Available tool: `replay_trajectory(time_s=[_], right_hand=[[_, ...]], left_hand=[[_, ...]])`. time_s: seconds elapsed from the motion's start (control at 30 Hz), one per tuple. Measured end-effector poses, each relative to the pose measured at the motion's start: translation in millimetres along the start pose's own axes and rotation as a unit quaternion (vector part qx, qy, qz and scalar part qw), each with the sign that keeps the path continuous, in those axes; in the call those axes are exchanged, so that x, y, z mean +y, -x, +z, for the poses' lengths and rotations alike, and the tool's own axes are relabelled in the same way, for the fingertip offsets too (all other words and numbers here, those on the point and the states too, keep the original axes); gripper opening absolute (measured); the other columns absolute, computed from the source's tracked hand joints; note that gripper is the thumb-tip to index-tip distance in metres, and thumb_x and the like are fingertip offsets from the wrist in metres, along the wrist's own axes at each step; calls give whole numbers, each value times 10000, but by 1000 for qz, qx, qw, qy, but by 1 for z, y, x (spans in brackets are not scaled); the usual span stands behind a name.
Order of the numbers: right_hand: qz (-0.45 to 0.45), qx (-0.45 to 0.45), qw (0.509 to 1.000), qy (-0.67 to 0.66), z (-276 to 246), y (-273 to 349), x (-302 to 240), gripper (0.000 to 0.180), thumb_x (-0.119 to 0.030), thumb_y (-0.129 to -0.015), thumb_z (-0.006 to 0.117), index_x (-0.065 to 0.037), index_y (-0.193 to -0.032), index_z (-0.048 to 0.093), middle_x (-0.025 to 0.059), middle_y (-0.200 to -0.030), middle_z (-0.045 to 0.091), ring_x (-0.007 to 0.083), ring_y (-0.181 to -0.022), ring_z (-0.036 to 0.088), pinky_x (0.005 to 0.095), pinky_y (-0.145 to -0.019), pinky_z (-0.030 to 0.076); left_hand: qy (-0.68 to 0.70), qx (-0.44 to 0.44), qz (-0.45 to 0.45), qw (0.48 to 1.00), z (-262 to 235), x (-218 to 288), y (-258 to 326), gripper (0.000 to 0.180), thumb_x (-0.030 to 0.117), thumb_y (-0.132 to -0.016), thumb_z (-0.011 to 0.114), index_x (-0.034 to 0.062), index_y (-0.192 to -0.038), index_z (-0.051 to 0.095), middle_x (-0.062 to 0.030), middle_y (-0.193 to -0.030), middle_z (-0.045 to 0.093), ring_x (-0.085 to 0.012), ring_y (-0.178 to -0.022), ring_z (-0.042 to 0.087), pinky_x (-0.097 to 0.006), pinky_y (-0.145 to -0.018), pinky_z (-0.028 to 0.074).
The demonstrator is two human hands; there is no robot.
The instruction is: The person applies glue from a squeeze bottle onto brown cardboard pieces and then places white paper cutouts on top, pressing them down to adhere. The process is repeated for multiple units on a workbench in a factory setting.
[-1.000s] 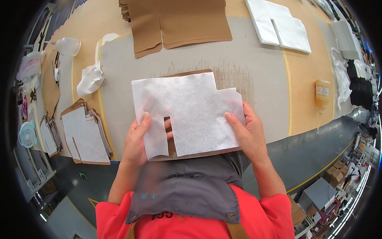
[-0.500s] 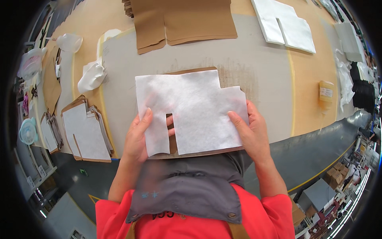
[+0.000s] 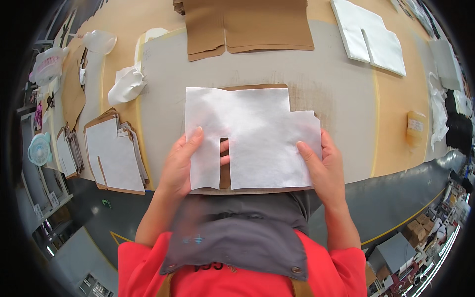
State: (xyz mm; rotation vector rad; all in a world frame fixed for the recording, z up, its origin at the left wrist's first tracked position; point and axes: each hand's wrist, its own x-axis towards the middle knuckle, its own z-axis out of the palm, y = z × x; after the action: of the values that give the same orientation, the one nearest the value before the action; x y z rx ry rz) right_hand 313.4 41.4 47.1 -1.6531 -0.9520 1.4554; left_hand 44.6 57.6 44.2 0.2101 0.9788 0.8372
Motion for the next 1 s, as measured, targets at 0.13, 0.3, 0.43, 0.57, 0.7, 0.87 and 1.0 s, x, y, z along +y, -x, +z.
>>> replay_trajectory(time_s=[0.13,0.3,0.43,0.57,0.7,0.87,1.0], right_hand=[[2,-2,1000,-8,1,1,0,339,-104,-956,632,34,-1257,563,59,-1123,654,95,-1002,590,253,-884,468],[5,-3,1000,-16,2,2,-1,340,-101,-957,629,35,-1261,559,62,-1122,655,91,-993,595,250,-873,473],[5,-3,1000,-29,4,4,-3,347,-100,-960,630,35,-1270,554,58,-1126,654,85,-991,596,242,-865,474],[1,-8,1000,-29,3,4,-3,353,-96,-961,631,35,-1279,550,52,-1128,652,81,-986,596,236,-859,476],[-4,-9,999,-30,3,4,-2,355,-94,-960,633,34,-1280,550,49,-1121,652,77,-980,595,235,-855,477],[-7,-6,1000,-25,3,4,-3,355,-92,-958,635,32,-1280,551,46,-1113,651,74,-975,593,234,-852,476],[-4,-14,1000,-16,3,5,-6,359,-91,-960,632,30,-1287,548,43,-1120,649,75,-978,593,235,-855,474]], left_hand=[[-19,13,4,1000,3,4,1,470,271,-1027,541,21,-1404,414,-167,-1310,563,-295,-1150,627,-438,-912,591],[-60,3,34,998,4,10,3,519,238,-1024,548,68,-1470,342,-143,-1333,553,-288,-1159,627,-410,-881,593],[-92,-7,99,991,-3,5,2,643,176,-1023,539,137,-1561,188,-134,-1352,544,-276,-1155,631,-404,-870,586],[-109,-6,124,986,-3,4,5,738,117,-1025,514,181,-1593,48,-142,-1351,549,-252,-1151,636,-384,-901,565],[-141,-2,133,981,-6,5,9,783,86,-1022,511,223,-1599,-1,-135,-1289,595,-208,-1144,627,-350,-965,512],[-194,-1,144,971,-7,10,16,793,66,-1013,526,245,-1605,30,-101,-1213,631,-107,-1074,568,-296,-1002,426],[-224,2,127,966,-13,10,18,704,66,-1007,533,164,-1593,155,-85,-1207,624,-83,-1054,544,-272,-1000,405]])
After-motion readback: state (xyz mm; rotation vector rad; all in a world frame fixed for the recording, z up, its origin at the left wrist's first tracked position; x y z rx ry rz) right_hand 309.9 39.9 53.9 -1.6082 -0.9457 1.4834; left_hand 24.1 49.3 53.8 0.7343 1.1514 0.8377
